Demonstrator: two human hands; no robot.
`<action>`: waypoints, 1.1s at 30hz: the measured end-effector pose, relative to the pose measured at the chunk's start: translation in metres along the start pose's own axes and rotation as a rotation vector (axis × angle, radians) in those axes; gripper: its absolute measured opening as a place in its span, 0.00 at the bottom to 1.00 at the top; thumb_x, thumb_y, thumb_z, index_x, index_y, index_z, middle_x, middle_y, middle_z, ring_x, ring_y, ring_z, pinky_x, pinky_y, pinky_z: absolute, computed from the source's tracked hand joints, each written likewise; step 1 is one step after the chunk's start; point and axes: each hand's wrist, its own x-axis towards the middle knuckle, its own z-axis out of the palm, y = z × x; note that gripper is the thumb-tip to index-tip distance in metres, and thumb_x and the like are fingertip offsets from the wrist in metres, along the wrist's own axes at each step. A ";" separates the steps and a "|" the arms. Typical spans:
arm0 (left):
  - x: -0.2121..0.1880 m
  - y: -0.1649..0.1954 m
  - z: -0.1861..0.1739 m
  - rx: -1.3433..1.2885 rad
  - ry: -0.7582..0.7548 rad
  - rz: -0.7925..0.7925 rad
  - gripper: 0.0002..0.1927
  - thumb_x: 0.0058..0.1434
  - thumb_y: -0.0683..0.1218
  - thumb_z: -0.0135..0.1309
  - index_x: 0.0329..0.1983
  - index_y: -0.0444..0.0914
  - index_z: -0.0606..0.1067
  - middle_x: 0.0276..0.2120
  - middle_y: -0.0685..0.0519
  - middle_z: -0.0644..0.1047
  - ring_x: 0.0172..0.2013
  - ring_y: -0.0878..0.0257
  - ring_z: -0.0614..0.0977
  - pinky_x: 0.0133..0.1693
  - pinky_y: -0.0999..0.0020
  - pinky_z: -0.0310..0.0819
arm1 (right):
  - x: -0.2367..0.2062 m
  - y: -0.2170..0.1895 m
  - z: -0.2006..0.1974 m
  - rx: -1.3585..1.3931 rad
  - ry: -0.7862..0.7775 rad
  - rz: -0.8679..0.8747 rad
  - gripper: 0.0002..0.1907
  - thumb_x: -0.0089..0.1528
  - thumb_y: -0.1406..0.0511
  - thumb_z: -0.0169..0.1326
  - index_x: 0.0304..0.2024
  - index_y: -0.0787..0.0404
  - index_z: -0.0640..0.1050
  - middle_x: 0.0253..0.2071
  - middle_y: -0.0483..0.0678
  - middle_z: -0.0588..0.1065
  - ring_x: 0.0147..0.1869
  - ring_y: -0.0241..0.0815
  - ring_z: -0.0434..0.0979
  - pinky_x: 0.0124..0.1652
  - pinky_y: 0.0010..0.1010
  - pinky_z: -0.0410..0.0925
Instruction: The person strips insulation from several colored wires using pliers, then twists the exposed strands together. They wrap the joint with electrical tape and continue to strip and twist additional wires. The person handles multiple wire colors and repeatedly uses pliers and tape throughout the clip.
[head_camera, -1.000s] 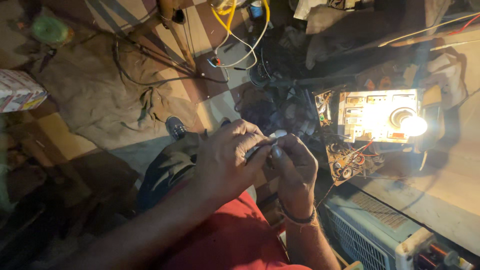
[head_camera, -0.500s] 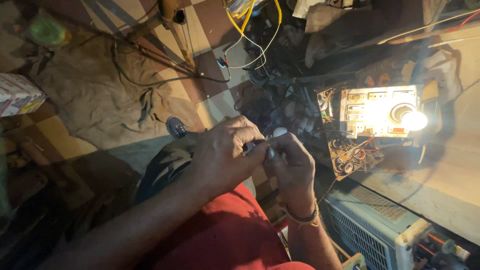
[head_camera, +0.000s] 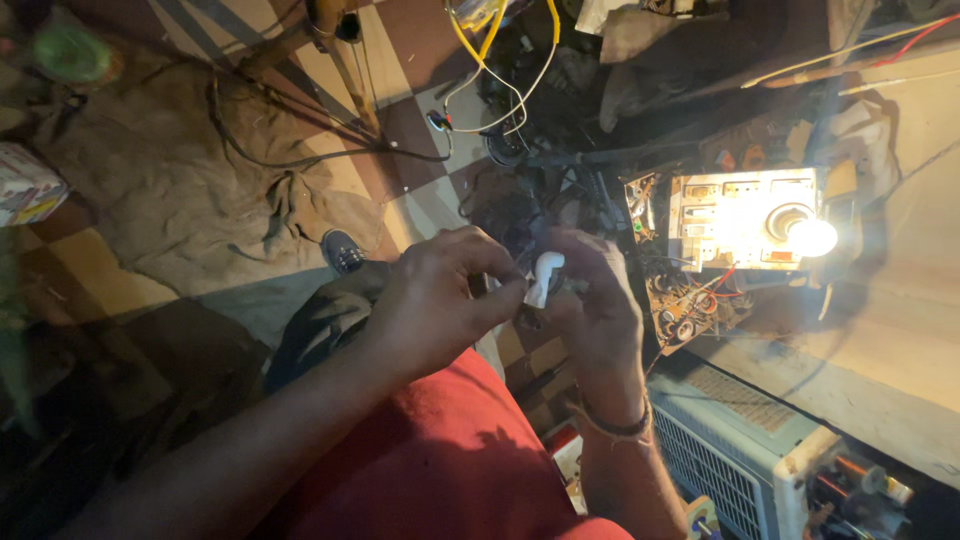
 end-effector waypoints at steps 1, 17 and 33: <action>0.000 0.001 0.000 -0.007 0.018 0.062 0.10 0.55 0.50 0.64 0.33 0.39 0.84 0.33 0.55 0.80 0.33 0.65 0.82 0.35 0.67 0.75 | 0.001 -0.002 -0.001 -0.160 -0.055 -0.015 0.23 0.52 0.74 0.57 0.52 0.65 0.77 0.54 0.45 0.72 0.56 0.33 0.73 0.49 0.25 0.70; 0.032 -0.091 -0.024 -0.388 0.233 0.084 0.09 0.66 0.49 0.58 0.40 0.40 0.83 0.32 0.61 0.83 0.34 0.73 0.83 0.37 0.75 0.77 | 0.015 0.002 -0.004 0.082 -0.119 0.261 0.05 0.61 0.75 0.59 0.40 0.68 0.80 0.34 0.45 0.77 0.35 0.32 0.74 0.35 0.24 0.67; 0.181 -0.223 0.025 -0.283 0.265 0.152 0.27 0.78 0.57 0.32 0.33 0.34 0.69 0.29 0.46 0.80 0.33 0.52 0.82 0.42 0.57 0.74 | 0.145 -0.001 -0.051 -0.095 -0.971 -0.121 0.08 0.55 0.71 0.60 0.38 0.67 0.78 0.37 0.49 0.77 0.42 0.41 0.79 0.44 0.34 0.73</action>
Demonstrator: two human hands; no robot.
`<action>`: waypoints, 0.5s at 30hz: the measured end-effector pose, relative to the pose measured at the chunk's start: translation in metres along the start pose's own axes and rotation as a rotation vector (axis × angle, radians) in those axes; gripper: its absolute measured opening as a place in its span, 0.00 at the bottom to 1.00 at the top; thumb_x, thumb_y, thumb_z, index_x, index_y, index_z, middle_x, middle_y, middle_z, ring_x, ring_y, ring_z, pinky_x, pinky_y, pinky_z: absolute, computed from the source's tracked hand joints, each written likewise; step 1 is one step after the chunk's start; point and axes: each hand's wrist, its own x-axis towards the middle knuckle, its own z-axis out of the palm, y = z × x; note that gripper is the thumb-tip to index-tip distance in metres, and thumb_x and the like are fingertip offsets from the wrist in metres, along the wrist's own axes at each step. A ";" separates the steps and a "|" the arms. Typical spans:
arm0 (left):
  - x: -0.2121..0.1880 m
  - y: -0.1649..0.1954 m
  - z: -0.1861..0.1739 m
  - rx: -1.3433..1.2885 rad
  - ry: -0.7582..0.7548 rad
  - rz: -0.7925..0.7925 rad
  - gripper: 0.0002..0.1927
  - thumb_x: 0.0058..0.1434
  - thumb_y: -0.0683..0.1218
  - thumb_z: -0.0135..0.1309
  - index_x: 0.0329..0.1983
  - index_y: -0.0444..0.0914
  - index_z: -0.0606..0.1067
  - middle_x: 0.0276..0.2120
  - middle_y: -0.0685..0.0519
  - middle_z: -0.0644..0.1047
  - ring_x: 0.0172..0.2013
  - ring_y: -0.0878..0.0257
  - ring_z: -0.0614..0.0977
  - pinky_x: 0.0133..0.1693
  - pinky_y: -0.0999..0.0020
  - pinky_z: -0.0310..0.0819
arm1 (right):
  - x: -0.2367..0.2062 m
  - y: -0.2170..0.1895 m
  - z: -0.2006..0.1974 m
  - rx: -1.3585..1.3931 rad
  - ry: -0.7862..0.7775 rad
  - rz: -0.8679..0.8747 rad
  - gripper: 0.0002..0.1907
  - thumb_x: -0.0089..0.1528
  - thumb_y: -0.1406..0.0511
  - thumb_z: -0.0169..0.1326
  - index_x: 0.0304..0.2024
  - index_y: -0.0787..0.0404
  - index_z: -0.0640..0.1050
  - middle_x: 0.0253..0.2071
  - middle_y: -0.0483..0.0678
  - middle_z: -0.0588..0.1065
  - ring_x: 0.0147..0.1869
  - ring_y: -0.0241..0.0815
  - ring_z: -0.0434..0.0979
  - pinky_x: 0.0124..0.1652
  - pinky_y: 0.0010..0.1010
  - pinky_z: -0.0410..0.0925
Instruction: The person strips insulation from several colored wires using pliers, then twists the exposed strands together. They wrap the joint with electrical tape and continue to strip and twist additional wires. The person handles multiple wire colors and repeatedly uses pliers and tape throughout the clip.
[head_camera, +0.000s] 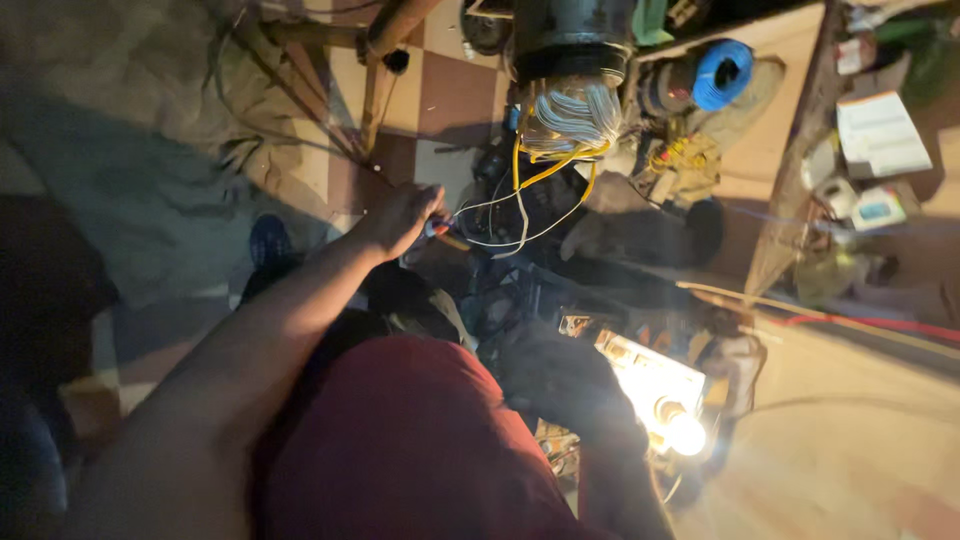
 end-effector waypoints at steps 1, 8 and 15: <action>-0.014 0.007 0.000 0.127 0.003 -0.029 0.27 0.77 0.59 0.33 0.33 0.35 0.71 0.28 0.45 0.79 0.33 0.50 0.81 0.41 0.55 0.73 | 0.003 0.004 -0.013 0.010 -0.022 -0.044 0.07 0.55 0.71 0.60 0.36 0.66 0.78 0.36 0.49 0.77 0.41 0.41 0.78 0.45 0.34 0.72; -0.128 0.105 0.003 0.233 0.211 -0.015 0.26 0.71 0.62 0.38 0.33 0.39 0.75 0.30 0.49 0.79 0.34 0.51 0.81 0.37 0.57 0.73 | 0.052 0.004 -0.059 0.336 -0.239 -0.506 0.06 0.54 0.65 0.60 0.27 0.61 0.77 0.27 0.49 0.76 0.36 0.44 0.77 0.47 0.39 0.69; -0.171 0.197 0.034 0.342 0.561 0.014 0.14 0.63 0.52 0.58 0.39 0.37 0.79 0.32 0.47 0.79 0.34 0.51 0.81 0.37 0.58 0.73 | 0.085 -0.055 -0.041 0.026 -0.583 -0.656 0.08 0.54 0.63 0.59 0.28 0.62 0.78 0.32 0.48 0.75 0.41 0.47 0.78 0.66 0.55 0.61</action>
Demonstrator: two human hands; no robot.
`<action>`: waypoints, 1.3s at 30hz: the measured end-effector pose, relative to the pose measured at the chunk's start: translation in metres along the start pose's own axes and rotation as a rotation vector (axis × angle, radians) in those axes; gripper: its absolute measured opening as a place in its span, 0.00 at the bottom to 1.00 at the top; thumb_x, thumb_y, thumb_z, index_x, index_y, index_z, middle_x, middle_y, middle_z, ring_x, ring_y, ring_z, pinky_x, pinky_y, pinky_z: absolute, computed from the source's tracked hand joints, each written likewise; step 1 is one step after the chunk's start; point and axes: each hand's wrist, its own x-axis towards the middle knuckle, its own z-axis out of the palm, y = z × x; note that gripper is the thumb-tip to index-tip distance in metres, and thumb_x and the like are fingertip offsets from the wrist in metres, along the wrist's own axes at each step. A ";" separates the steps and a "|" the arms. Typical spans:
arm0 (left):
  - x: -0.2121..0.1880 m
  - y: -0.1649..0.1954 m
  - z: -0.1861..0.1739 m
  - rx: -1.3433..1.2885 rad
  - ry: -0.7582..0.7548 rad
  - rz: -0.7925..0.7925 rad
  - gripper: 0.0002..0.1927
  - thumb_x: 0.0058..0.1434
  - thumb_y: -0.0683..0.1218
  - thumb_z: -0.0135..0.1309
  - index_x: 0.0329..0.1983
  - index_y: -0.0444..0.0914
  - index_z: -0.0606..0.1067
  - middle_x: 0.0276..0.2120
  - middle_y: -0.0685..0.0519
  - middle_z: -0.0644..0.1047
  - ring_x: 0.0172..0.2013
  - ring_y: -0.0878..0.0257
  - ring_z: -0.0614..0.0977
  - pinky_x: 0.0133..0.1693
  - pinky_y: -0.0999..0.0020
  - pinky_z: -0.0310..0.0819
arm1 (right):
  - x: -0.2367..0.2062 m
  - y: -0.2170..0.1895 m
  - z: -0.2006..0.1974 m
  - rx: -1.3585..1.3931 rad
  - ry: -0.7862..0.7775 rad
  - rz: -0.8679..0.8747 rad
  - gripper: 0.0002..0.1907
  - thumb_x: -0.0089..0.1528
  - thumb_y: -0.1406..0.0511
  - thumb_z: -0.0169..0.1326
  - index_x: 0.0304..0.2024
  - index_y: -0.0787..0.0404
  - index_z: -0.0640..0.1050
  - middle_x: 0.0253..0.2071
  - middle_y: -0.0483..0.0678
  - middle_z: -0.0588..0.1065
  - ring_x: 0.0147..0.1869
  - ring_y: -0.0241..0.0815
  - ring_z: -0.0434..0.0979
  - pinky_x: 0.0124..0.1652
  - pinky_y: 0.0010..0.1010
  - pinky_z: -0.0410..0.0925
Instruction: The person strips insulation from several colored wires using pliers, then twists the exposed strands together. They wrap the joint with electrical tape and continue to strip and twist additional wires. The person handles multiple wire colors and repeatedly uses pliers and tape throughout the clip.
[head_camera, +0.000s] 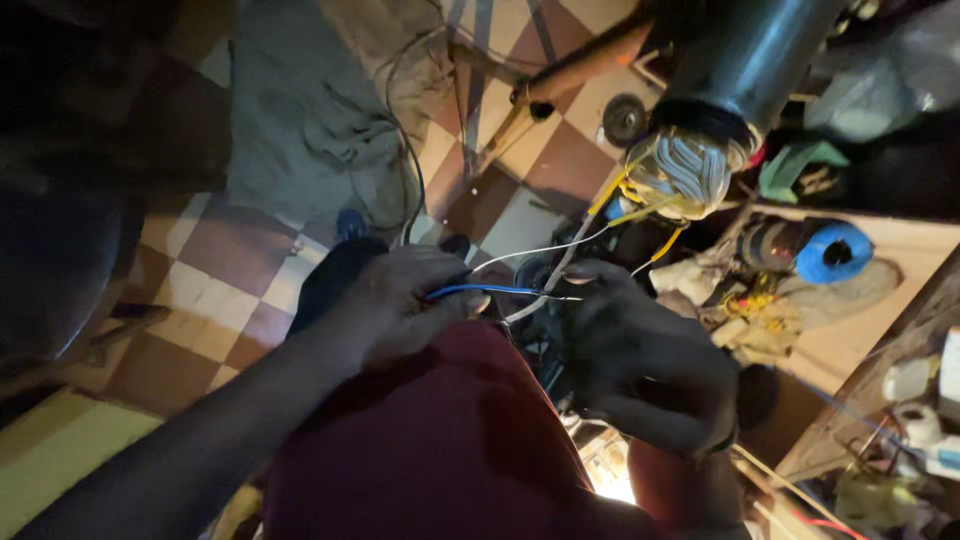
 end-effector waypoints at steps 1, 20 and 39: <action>0.001 0.006 -0.002 -0.010 0.066 0.076 0.13 0.65 0.51 0.56 0.42 0.36 0.79 0.34 0.46 0.79 0.35 0.50 0.80 0.39 0.58 0.73 | 0.008 -0.004 0.004 -0.057 -0.071 0.032 0.08 0.55 0.63 0.59 0.30 0.63 0.77 0.34 0.49 0.75 0.43 0.48 0.78 0.70 0.54 0.59; 0.012 0.020 -0.072 -0.162 0.242 0.038 0.13 0.57 0.45 0.54 0.45 0.40 0.78 0.36 0.52 0.80 0.40 0.56 0.81 0.45 0.59 0.74 | 0.087 0.006 0.093 0.511 0.490 0.033 0.10 0.66 0.66 0.61 0.38 0.67 0.74 0.35 0.50 0.72 0.45 0.46 0.72 0.70 0.58 0.58; 0.017 -0.025 -0.085 -0.154 0.171 0.080 0.23 0.55 0.44 0.52 0.55 0.40 0.77 0.46 0.46 0.81 0.43 0.53 0.84 0.45 0.58 0.78 | 0.129 -0.003 0.016 0.736 0.348 -0.016 0.10 0.73 0.58 0.49 0.49 0.53 0.79 0.47 0.41 0.78 0.54 0.39 0.76 0.70 0.69 0.50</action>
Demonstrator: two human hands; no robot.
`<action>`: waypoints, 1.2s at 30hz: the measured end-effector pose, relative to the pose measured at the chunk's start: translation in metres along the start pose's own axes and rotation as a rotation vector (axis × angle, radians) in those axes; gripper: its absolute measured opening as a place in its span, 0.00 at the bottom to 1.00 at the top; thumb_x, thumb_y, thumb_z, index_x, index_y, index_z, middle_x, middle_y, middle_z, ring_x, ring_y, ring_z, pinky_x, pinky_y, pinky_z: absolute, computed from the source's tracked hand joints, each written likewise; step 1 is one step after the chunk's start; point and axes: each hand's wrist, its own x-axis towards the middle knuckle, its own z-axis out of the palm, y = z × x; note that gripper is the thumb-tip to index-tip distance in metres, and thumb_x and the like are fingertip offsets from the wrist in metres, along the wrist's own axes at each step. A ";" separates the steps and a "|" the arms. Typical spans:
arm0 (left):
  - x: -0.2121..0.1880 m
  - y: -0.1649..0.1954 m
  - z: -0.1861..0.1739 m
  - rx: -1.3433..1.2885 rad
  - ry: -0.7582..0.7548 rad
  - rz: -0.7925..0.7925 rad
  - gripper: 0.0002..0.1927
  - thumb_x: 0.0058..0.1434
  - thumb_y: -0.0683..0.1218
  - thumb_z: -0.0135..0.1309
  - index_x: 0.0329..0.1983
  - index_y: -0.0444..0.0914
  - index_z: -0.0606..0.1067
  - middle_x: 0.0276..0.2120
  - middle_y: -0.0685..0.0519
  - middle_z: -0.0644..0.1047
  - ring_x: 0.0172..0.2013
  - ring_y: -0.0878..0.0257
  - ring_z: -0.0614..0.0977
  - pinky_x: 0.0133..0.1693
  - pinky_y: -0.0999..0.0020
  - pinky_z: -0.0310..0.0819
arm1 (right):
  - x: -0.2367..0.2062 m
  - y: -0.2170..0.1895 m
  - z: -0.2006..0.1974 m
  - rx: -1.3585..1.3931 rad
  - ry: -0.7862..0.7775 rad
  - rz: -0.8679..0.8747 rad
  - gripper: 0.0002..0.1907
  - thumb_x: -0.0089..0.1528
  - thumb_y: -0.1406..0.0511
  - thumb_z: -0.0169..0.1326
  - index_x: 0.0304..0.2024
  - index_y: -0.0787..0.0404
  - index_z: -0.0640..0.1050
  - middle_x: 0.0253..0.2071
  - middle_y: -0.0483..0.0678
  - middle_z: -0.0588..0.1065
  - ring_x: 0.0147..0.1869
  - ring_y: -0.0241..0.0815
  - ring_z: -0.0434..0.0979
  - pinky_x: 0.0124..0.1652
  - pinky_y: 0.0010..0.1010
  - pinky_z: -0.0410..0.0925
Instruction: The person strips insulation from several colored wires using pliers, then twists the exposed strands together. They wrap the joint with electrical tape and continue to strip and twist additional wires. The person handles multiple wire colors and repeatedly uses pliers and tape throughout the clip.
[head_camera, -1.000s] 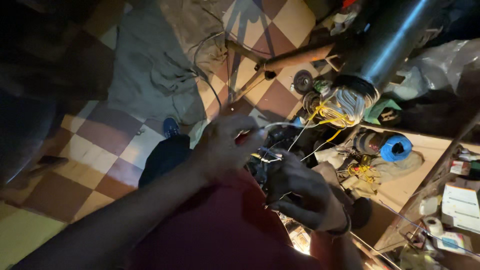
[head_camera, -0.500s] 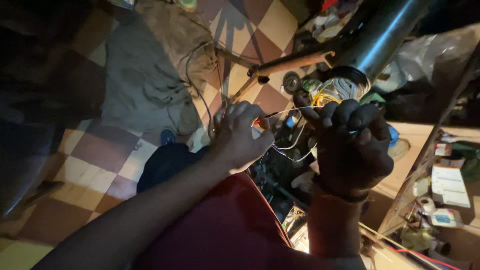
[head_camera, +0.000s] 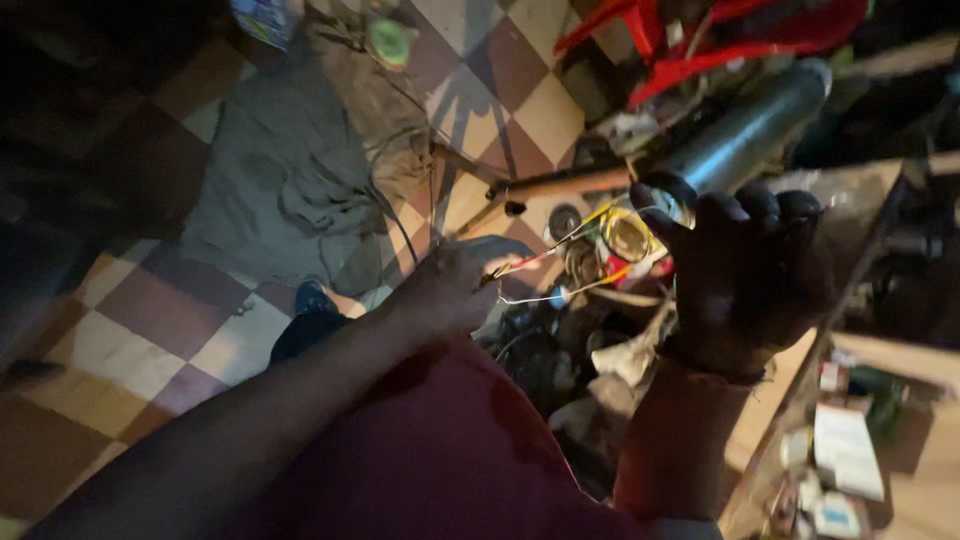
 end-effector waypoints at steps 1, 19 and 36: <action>0.001 0.005 -0.002 0.036 0.021 -0.021 0.24 0.55 0.43 0.52 0.57 0.41 0.78 0.45 0.46 0.82 0.43 0.54 0.84 0.46 0.59 0.78 | 0.006 -0.005 -0.005 0.012 -0.022 0.021 0.10 0.74 0.58 0.48 0.48 0.53 0.78 0.47 0.41 0.77 0.54 0.38 0.76 0.71 0.69 0.50; 0.013 0.074 0.044 0.064 0.419 -0.229 0.12 0.61 0.46 0.58 0.47 0.41 0.82 0.40 0.50 0.84 0.38 0.59 0.86 0.41 0.65 0.78 | 0.066 -0.031 -0.054 0.175 -0.127 0.292 0.06 0.73 0.62 0.53 0.46 0.56 0.76 0.43 0.43 0.76 0.51 0.41 0.76 0.69 0.72 0.55; -0.008 0.108 0.036 -0.162 0.601 -0.253 0.18 0.58 0.41 0.63 0.53 0.40 0.80 0.33 0.55 0.81 0.32 0.69 0.84 0.36 0.72 0.80 | -0.004 0.054 0.005 -0.671 0.014 0.445 0.09 0.65 0.70 0.56 0.45 0.71 0.80 0.36 0.51 0.80 0.37 0.39 0.79 0.38 0.29 0.70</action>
